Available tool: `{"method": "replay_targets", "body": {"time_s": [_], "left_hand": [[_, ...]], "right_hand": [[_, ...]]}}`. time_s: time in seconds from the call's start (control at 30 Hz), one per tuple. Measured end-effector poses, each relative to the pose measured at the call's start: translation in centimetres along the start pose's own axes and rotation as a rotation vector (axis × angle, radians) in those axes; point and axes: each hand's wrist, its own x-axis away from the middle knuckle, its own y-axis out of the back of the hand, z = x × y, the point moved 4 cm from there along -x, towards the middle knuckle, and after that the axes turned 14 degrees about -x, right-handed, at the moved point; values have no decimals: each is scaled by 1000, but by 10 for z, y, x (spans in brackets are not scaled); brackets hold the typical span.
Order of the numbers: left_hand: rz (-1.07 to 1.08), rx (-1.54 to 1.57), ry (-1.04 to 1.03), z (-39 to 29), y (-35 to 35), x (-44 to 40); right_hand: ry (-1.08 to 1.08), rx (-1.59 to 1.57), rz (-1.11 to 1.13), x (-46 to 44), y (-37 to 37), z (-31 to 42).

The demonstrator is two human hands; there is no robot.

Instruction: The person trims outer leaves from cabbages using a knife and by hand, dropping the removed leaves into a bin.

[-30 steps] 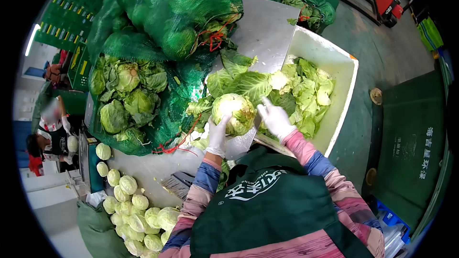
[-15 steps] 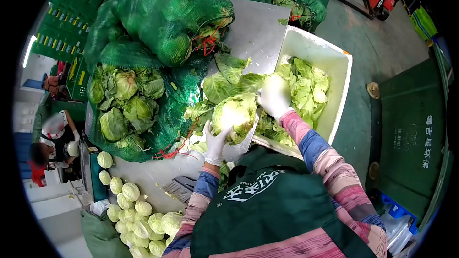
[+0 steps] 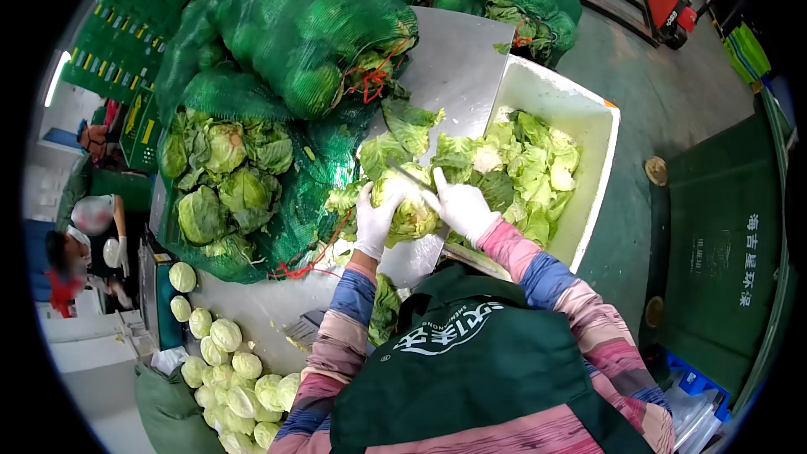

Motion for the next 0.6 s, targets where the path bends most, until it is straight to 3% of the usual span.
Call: {"method": "replay_targets", "body": {"time_s": [0.3,0.47,0.6], "left_hand": [[-43,-456,-46,-22,-1,11],[-73,-405,-141,-29,-2,27],[-68,-331,-215,-27,-2,40]], "right_hand": [[-84,4,162,-13,5,10],[-165,-27,242,-34,17,-2],[-264,-327,140,-45,17,-66]]}}
